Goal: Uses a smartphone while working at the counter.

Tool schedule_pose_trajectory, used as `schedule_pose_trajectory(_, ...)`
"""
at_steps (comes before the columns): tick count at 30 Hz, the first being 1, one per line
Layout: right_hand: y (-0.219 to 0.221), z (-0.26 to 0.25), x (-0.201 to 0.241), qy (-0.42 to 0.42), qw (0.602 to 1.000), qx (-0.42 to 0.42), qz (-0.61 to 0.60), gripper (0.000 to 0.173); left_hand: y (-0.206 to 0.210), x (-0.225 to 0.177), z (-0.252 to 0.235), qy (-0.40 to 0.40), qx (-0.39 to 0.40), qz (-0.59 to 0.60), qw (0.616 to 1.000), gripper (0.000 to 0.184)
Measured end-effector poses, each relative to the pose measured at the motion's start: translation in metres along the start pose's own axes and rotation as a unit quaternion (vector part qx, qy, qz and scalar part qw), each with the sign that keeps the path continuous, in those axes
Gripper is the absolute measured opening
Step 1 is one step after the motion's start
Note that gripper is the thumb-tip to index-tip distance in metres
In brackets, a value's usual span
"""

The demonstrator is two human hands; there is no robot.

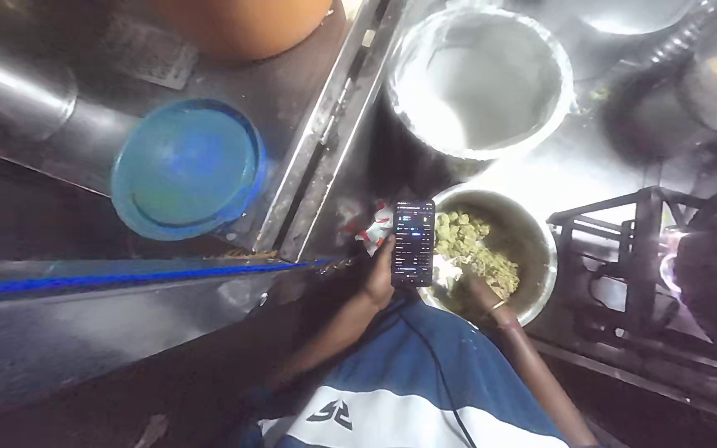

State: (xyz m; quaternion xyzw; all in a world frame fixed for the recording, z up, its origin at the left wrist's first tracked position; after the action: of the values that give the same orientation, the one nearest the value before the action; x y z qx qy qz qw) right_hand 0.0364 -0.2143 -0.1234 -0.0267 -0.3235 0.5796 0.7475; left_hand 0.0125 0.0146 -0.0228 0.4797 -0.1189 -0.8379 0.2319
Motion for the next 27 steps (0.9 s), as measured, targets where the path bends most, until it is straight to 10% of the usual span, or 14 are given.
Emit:
schedule_pose_trajectory(3,0.000,0.001,0.003,0.022,1.000,0.006,0.021,0.082,0.000,0.002,0.000,0.000,0.006,-0.002,1.000,0.058)
schedule_pose_trajectory(6,-0.011,0.003,0.008,0.033,0.998,0.017,0.059,0.041,-0.001,0.004,0.000,0.010,0.013,0.005,1.000,0.058)
schedule_pose_trajectory(12,-0.073,0.005,0.004,0.018,0.971,-0.231,-0.060,0.093,-0.002,0.006,0.002,0.009,0.013,0.009,1.000,0.058)
schedule_pose_trajectory(15,-0.058,-0.016,0.015,0.010,0.994,-0.102,0.032,0.058,0.001,0.006,0.001,0.009,0.017,0.016,1.000,0.058)
schedule_pose_trajectory(20,0.036,-0.063,0.035,-0.140,0.953,0.101,0.250,0.052,-0.002,0.007,0.002,0.016,0.015,0.012,1.000,0.058)
schedule_pose_trajectory(27,0.022,-0.017,0.040,-0.111,0.947,0.244,0.180,0.034,-0.004,0.006,-0.001,0.020,-0.006,0.013,1.000,0.056)
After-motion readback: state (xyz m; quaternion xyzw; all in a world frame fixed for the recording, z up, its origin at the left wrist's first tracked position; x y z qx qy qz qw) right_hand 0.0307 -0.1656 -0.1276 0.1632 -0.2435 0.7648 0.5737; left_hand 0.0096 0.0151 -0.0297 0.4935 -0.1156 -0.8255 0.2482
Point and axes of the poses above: each hand's wrist, its own z-axis away from the middle knuckle, its own y-axis out of the palm, x = y × z, the point moved 6 cm from there along -z, towards the middle knuckle, and after that the axes turned 4 degrees about x, right-handed, at the moved point
